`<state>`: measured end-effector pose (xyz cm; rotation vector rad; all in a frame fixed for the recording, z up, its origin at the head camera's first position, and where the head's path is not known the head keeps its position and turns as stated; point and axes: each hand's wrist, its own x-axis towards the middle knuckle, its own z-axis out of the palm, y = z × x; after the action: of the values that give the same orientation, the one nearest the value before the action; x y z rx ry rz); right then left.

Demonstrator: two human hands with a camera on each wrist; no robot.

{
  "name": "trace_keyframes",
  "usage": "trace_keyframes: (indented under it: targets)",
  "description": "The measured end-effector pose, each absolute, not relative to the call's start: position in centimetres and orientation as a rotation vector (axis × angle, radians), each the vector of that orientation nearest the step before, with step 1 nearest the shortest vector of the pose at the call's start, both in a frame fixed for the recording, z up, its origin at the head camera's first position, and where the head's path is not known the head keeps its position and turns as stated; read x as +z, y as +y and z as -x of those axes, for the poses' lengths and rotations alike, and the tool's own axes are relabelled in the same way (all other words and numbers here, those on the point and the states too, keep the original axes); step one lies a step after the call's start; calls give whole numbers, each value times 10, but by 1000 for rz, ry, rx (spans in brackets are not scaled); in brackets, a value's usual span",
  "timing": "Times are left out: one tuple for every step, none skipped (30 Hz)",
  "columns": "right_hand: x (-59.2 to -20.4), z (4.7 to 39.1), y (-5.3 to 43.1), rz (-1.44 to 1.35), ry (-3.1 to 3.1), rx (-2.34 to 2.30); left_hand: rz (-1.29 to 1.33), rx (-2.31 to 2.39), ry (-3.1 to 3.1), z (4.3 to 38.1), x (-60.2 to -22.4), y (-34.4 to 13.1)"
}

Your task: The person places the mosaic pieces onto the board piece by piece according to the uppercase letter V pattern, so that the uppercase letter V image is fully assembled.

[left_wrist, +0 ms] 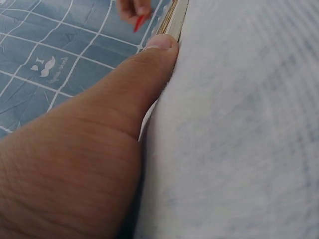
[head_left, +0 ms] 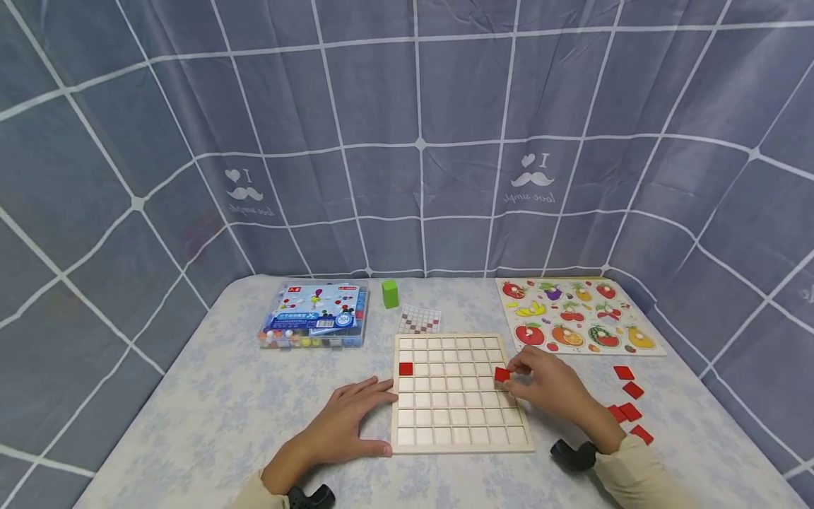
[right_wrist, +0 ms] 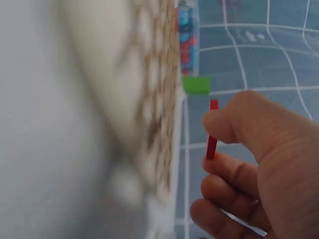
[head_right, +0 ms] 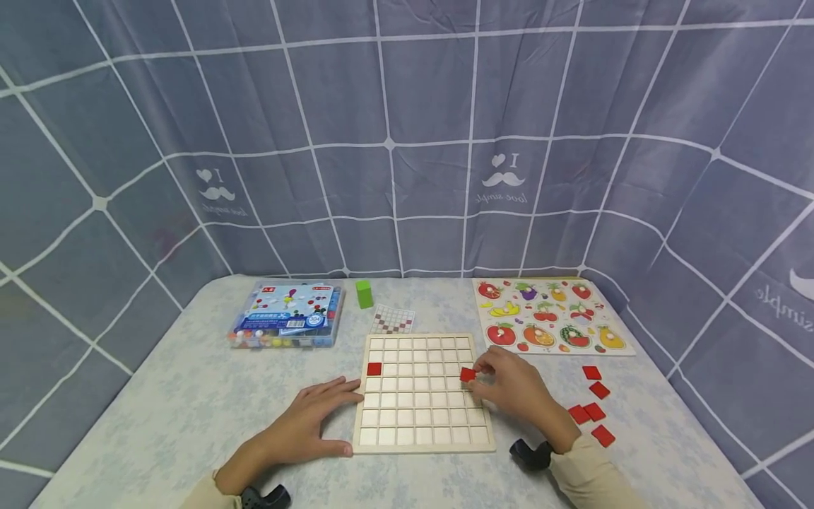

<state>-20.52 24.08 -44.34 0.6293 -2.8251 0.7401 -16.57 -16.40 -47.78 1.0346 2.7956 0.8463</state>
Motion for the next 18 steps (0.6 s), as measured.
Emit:
trace_keyframes:
  targets:
    - [-442,210,235,-650,-2806,749,-1033,847,2796,166,-478,-164]
    - [-441,215,228,-661,-2788,755,-1033,845,2797,166,-478,-164]
    - [-439,220,221,-678,-2773,754,-1037,840,2800,166,-479,-164]
    - [-439,225,214,-689,-2762,752,-1040,841,2799,165,-479,-164]
    - [-438,229,207,-717,-2748,755,-1041,836,2800,165,-480,-164]
    - [-438,232,200,-734,-2741,757,-1039,832,2798,166,-481,-164]
    - [-438,235,193,-762,-2731,765,-1037,829,2797,166,-481,-164]
    - [-439,238,186,-791,-2721,771,-1035,826,2795,166,-482,-164]
    - [-440,240,179,-826,-2711,775,-1034,824,2795,166,-482,-164]
    - [-441,242,172,-856,-2704,779,-1029,824,2795,165,-482,-164]
    - [-442,243,165,-887,-2697,788,-1028,820,2797,165,-481,-164]
    - [-443,244,158,-910,-2696,792,-1025,820,2797,165,-481,-164]
    - [-444,245,151,-931,-2698,800,-1026,821,2800,165,-481,-164]
    - [-445,246,145,-944,-2706,805,-1027,822,2803,165,-481,-164]
    - [-446,246,139,-957,-2713,807,-1030,824,2806,165,-480,-164]
    - [-446,246,134,-958,-2728,806,-1033,826,2808,166,-480,-164]
    - [-447,245,130,-962,-2742,809,-1032,827,2808,166,-480,-164]
    - [-449,244,127,-966,-2756,807,-1031,827,2808,165,-480,-164]
